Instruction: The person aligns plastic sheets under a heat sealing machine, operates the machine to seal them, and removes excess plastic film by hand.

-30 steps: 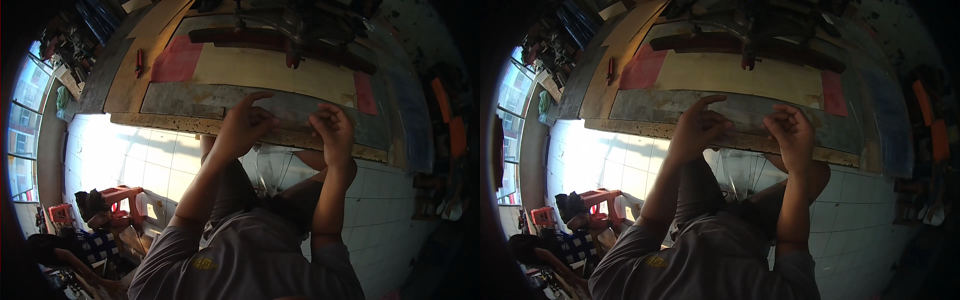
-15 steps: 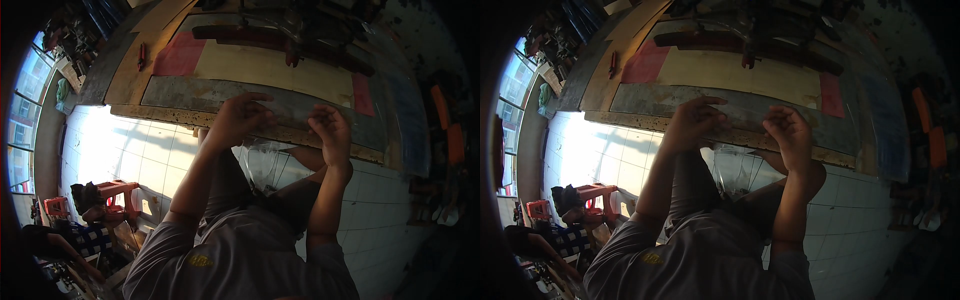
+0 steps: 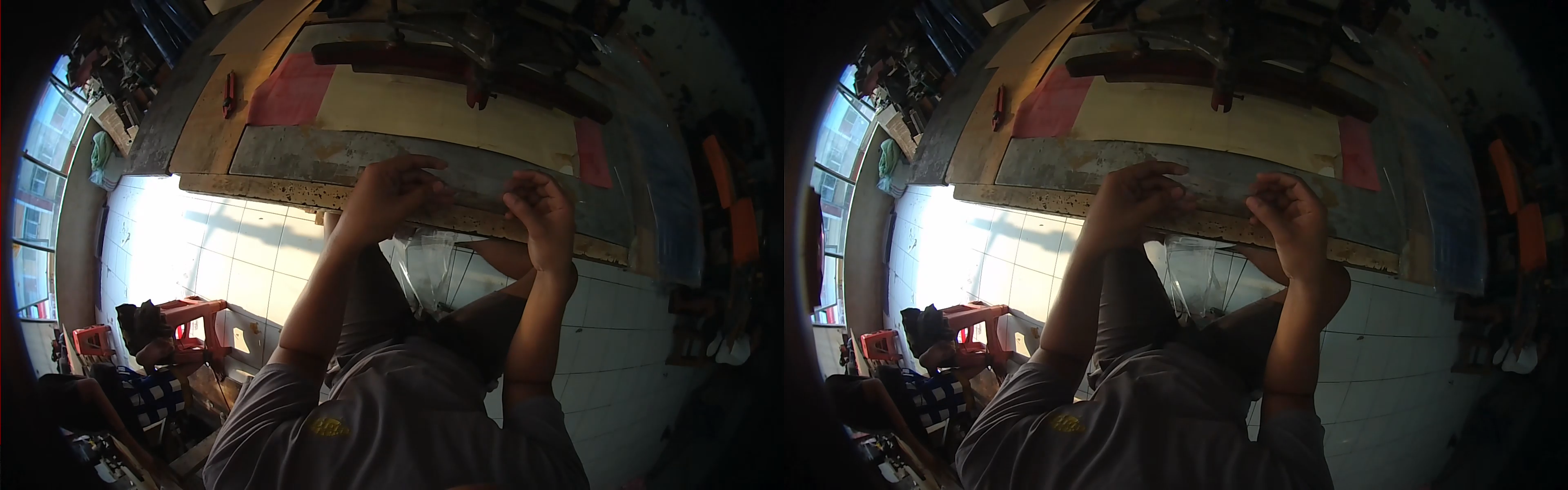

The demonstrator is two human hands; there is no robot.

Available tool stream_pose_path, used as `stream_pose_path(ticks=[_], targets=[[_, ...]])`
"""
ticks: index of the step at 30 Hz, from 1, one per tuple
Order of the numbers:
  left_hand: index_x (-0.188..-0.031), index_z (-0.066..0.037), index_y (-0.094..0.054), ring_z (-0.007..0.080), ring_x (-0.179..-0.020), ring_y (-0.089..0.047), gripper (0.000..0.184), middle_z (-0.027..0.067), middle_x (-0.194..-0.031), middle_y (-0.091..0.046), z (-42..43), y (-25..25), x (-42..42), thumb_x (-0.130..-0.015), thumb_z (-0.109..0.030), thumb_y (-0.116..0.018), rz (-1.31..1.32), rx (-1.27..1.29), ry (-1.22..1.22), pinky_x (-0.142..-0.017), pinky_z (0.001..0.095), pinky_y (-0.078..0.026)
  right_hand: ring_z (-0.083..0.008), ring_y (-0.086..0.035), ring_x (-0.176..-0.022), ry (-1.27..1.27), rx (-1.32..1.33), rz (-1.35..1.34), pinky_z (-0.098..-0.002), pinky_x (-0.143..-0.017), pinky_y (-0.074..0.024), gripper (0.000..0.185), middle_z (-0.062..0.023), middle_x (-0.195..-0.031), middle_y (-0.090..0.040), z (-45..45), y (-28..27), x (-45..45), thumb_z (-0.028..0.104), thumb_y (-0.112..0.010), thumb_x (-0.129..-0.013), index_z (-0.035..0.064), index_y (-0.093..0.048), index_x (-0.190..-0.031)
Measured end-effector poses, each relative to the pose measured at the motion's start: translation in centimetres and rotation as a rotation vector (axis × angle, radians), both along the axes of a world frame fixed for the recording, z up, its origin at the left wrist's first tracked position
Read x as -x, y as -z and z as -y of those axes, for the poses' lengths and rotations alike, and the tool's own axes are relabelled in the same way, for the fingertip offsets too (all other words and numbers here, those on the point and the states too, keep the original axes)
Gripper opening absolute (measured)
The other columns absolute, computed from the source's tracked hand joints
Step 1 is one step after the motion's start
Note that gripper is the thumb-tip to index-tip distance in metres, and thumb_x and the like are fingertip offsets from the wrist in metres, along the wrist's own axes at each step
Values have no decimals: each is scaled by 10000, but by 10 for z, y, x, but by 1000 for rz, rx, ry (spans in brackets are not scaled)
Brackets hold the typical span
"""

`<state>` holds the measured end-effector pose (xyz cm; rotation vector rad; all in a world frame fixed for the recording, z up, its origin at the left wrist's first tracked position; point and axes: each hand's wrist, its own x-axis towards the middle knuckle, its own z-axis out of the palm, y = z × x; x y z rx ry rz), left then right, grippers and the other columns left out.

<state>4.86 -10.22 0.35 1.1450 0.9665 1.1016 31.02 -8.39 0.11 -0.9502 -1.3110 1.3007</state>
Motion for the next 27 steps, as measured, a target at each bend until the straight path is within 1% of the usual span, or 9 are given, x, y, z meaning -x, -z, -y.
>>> stream_pose_path(ticks=[5, 11, 14, 17, 20, 23, 26, 27], targets=[[-1322, 94, -564, 203, -1035, -739, 359, 166, -1049, -752, 1, 0, -1, -993, -32, -632, 8, -4, -11, -872, 274, -599, -100, -651, -909, -5, -6, -2, -252, -743, -570, 320, -78, -1091, -674, 0, 2, -1, -3, -733, -910, -24, -634, -1214], [-1315, 95, -564, 192, -1021, -740, 347, 154, -1041, -751, 3, -2, -3, -995, -26, -625, -12, -11, -43, -879, 268, -594, -95, -653, -937, -20, -68, 41, -247, -751, -564, 385, -68, -1083, -671, 3, -1, 2, -2, -730, -913, -17, -604, -1277], [-1311, 87, -568, 186, -1013, -741, 342, 146, -1036, -751, 3, -3, -2, -994, -26, -626, -12, -36, -38, -875, 264, -596, -92, -662, -916, -53, -97, 89, -235, -738, -557, 413, -62, -1042, -679, 5, -3, 6, 3, -726, -918, -9, -588, -1307], [-1299, 59, -590, 172, -954, -750, 348, 117, -991, -751, 2, 0, -3, -974, -37, -669, -46, -80, -73, -801, 262, -609, -87, -664, -862, -49, -55, 121, -222, -707, -542, 420, -54, -994, -685, 6, -5, 5, 4, -726, -919, 1, -585, -1315], [-1314, 23, -588, 148, -897, -744, 380, 94, -953, -746, 4, -1, -8, -961, -63, -697, -11, -55, -117, -761, 269, -595, -76, -659, -821, 1, -48, 136, -211, -674, -523, 413, -45, -954, -689, 5, -6, 9, -3, -726, -915, 8, -586, -1303], [-1295, -12, -592, 132, -824, -732, 401, 90, -897, -736, 4, -9, -10, -927, -77, -736, -307, -178, -252, -716, 279, -573, -71, -653, -814, 22, -15, 144, -206, -664, -508, 370, -41, -948, -689, -1, -12, 13, 1, -731, -912, 15, -603, -1259], [-1270, -27, -586, 138, -779, -717, 413, 104, -869, -730, -8, -22, -8, -896, -77, -757, -447, -222, -311, -692, 294, -558, -91, -659, -803, 68, -84, 183, -231, -673, -514, 357, -43, -932, -685, -19, -11, 16, 9, -737, -907, 17, -603, -1238], [-1247, -24, -594, 152, -780, -720, 392, 108, -862, -728, -16, -25, -8, -893, -78, -753, -458, -252, -307, -693, 301, -559, -102, -668, -805, 70, -123, 246, -246, -683, -521, 326, -47, -928, -693, -30, -12, 17, 16, -737, -907, 19, -619, -1211]])
